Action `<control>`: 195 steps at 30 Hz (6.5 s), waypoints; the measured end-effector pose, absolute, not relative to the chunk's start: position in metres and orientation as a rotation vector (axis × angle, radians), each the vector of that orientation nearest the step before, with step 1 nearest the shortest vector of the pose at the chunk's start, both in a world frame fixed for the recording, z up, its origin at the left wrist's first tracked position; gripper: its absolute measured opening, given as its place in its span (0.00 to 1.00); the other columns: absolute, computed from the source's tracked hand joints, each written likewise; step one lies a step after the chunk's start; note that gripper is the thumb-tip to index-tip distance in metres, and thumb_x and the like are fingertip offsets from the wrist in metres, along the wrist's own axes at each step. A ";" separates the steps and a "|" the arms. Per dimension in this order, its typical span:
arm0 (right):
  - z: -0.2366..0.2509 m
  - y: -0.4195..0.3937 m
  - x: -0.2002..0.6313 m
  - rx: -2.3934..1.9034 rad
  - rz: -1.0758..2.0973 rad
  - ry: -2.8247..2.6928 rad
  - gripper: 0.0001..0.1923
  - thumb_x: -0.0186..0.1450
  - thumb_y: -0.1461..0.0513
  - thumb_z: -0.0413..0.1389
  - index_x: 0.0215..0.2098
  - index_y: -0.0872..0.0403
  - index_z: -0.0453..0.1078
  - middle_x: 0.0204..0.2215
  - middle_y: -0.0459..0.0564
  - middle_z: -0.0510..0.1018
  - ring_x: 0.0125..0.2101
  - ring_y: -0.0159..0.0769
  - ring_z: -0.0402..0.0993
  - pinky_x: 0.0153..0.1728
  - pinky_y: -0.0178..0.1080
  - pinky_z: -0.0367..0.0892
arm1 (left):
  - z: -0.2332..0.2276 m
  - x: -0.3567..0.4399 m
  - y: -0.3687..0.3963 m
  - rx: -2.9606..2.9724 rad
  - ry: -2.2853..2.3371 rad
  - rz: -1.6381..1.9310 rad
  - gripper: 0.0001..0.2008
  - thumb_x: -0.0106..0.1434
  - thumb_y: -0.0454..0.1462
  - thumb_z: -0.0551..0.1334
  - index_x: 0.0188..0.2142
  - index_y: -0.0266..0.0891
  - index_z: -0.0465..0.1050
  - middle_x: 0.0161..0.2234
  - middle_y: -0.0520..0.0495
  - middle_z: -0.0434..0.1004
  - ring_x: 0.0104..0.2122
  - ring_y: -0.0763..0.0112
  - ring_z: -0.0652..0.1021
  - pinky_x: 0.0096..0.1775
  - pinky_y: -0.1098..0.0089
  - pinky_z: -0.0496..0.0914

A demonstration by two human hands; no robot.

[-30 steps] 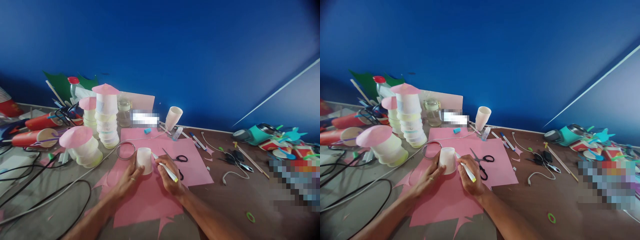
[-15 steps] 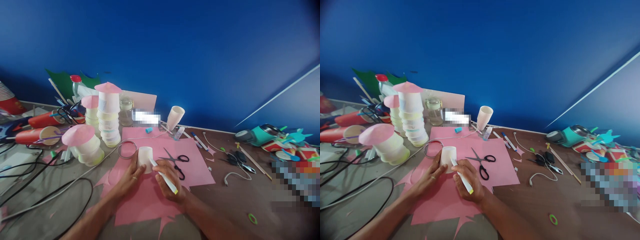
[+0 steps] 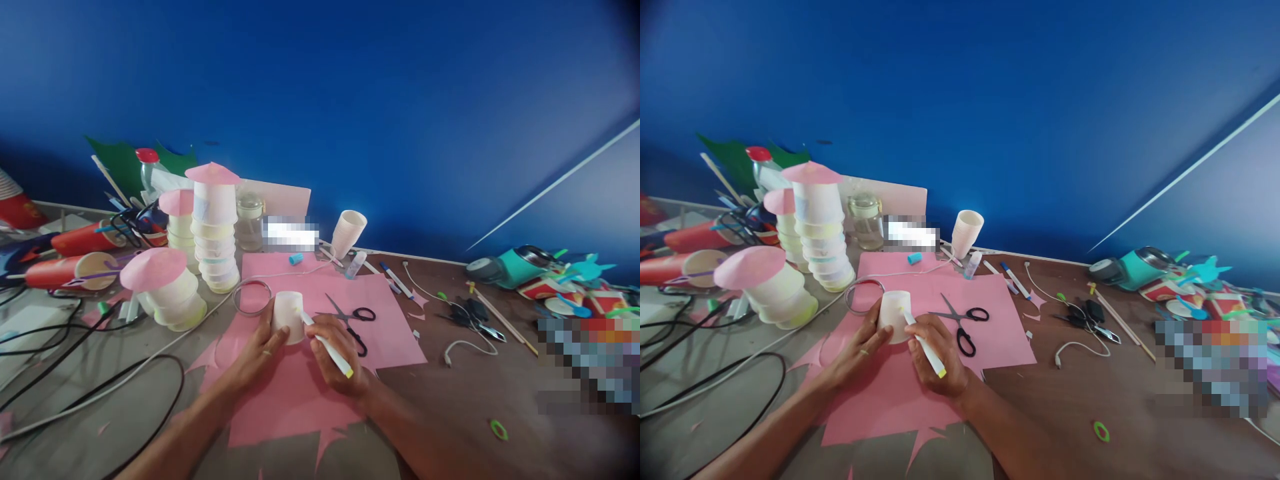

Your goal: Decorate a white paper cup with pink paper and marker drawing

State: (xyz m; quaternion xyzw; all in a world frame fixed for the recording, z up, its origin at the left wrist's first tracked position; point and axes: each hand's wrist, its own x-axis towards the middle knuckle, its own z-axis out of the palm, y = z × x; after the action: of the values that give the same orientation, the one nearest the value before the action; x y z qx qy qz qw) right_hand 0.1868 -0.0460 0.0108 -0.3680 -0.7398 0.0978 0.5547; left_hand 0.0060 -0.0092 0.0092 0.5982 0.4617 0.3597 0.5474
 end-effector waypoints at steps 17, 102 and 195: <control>-0.010 -0.041 0.188 -1.081 0.573 -1.375 0.15 0.74 0.57 0.46 0.55 0.52 0.65 0.36 0.50 0.79 0.29 0.33 0.78 0.33 0.39 0.75 | 0.016 0.003 -0.006 1.263 1.063 0.957 0.30 0.60 0.42 0.59 0.62 0.44 0.63 0.59 0.45 0.72 0.61 0.53 0.68 0.59 0.59 0.66; 0.017 -0.055 0.185 -0.838 0.133 -1.725 0.16 0.71 0.65 0.47 0.55 0.50 0.67 0.39 0.53 0.75 0.38 0.41 0.74 0.38 0.44 0.75 | 0.010 0.012 -0.012 1.488 1.043 0.870 0.28 0.62 0.48 0.62 0.57 0.40 0.59 0.52 0.41 0.74 0.48 0.58 0.75 0.49 0.62 0.71; 0.006 -0.058 0.187 -0.847 0.098 -1.871 0.23 0.69 0.67 0.49 0.62 0.53 0.62 0.44 0.58 0.78 0.47 0.45 0.75 0.44 0.47 0.77 | 0.013 0.007 -0.012 1.461 1.027 0.812 0.23 0.63 0.50 0.61 0.51 0.40 0.66 0.44 0.45 0.76 0.42 0.60 0.75 0.43 0.64 0.69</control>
State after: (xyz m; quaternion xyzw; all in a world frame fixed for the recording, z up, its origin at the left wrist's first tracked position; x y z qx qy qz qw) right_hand 0.1866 -0.0576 0.0059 -0.3526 -0.7793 0.0408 0.5164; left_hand 0.0072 -0.0117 0.0127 0.6188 0.4350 0.3440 0.5564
